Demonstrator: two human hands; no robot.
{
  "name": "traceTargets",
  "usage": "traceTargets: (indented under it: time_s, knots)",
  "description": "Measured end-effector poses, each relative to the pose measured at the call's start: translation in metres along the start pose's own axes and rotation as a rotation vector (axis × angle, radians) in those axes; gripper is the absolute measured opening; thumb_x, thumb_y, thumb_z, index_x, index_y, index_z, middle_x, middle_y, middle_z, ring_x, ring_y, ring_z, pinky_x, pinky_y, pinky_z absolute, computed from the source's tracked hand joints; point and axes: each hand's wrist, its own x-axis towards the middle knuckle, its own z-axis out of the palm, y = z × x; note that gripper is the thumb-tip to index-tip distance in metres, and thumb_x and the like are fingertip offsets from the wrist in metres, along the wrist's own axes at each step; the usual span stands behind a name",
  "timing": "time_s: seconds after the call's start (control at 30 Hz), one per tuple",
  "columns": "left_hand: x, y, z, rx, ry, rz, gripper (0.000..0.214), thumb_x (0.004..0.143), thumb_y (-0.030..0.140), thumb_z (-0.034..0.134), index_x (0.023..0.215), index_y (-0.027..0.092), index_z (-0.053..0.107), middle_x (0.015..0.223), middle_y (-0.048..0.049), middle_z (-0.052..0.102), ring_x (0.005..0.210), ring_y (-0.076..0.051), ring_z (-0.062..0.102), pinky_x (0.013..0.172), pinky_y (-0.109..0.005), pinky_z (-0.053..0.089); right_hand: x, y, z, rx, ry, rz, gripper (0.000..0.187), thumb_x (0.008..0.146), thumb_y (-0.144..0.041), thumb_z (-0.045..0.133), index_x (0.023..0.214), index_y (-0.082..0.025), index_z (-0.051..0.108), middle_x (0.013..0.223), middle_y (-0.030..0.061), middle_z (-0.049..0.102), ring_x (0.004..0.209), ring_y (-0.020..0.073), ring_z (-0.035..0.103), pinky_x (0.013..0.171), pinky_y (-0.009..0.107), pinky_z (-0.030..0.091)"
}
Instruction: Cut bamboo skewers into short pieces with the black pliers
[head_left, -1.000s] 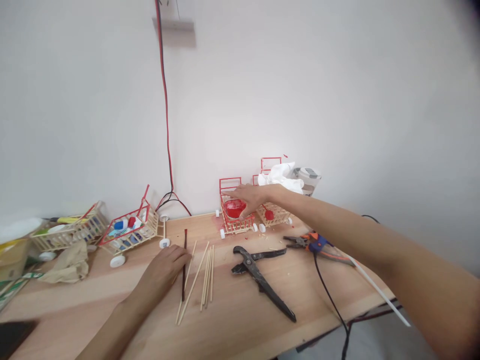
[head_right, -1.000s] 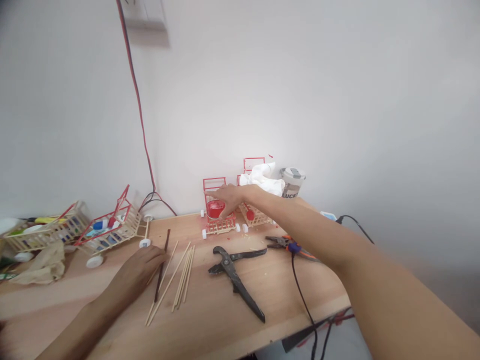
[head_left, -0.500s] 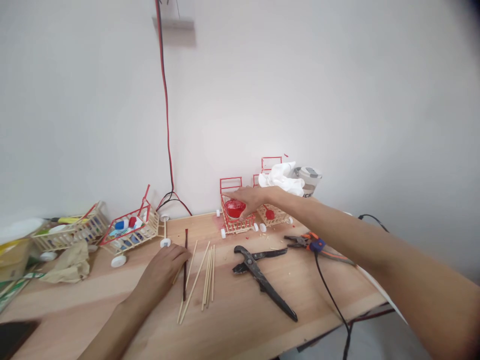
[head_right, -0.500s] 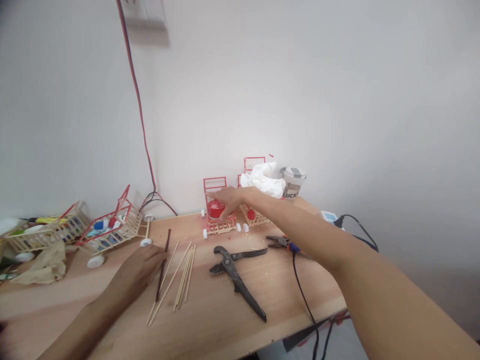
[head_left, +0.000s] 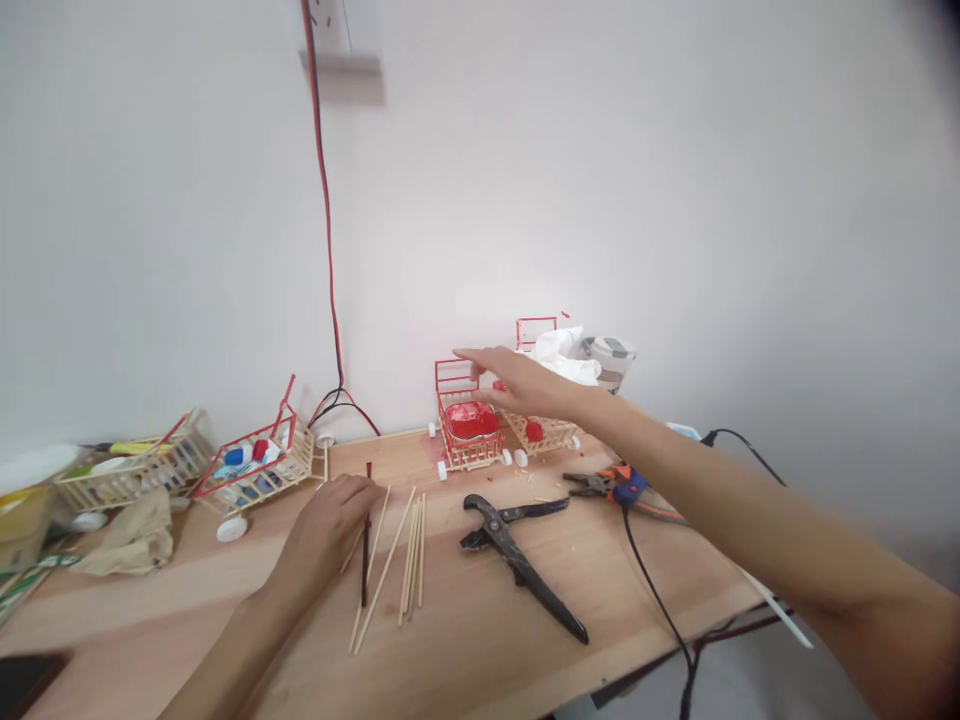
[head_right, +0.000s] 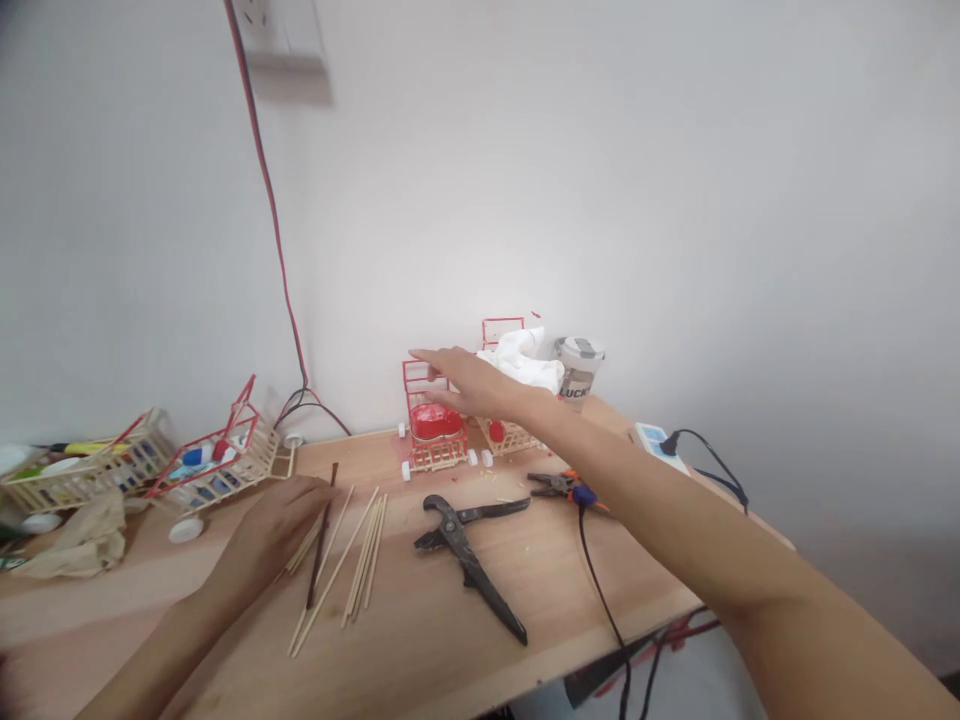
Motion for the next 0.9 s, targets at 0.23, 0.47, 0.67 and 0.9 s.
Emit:
traceTargets:
  time_s: [0.23,0.47,0.67,0.9]
  knots:
    - [0.011,0.009,0.001,-0.086,0.105,-0.062,0.022,0.088,0.023,0.042,0.091,0.019,0.063,0.094,-0.0071,0.066,0.089,-0.02,0.06,0.078,-0.033,0.047,-0.091,-0.031,-0.017,-0.083,0.246,0.3,0.036,0.092,-0.035,0.041,0.07,-0.018,0.065,0.063,0.0019,0.061,0.059,0.0133,0.052,0.056,0.024,0.035]
    - [0.065,0.044,-0.019,-0.218,0.201,-0.156,0.024,0.086,0.031,0.045,0.09,0.02,0.066,0.091,-0.005,0.068,0.085,-0.019,0.062,0.076,-0.03,0.047,-0.145,0.023,-0.027,-0.051,0.483,0.602,0.026,0.084,-0.036,0.051,0.098,-0.02,0.066,0.084,0.0045,0.067,0.072,0.0167,0.059,0.064,0.027,0.045]
    - [0.141,0.076,-0.024,-0.449,0.169,-0.255,0.02,0.077,0.028,0.056,0.091,0.019,0.067,0.093,-0.005,0.069,0.084,-0.019,0.062,0.074,-0.029,0.048,-0.148,0.069,-0.027,0.012,0.302,0.677,0.043,0.075,-0.031,0.062,0.116,-0.021,0.056,0.119,0.0107,0.059,0.096,0.0242,0.061,0.075,0.034,0.05]
    - [0.227,0.106,0.019,-1.075,-0.12,-0.605,0.013,0.078,0.021,0.058,0.087,0.012,0.058,0.064,-0.0041,0.063,0.056,-0.015,0.062,0.054,-0.025,0.051,-0.145,0.092,-0.008,0.18,0.207,0.577,0.028,0.077,-0.027,0.06,0.104,-0.021,0.058,0.104,0.0068,0.065,0.088,0.0221,0.065,0.07,0.029,0.049]
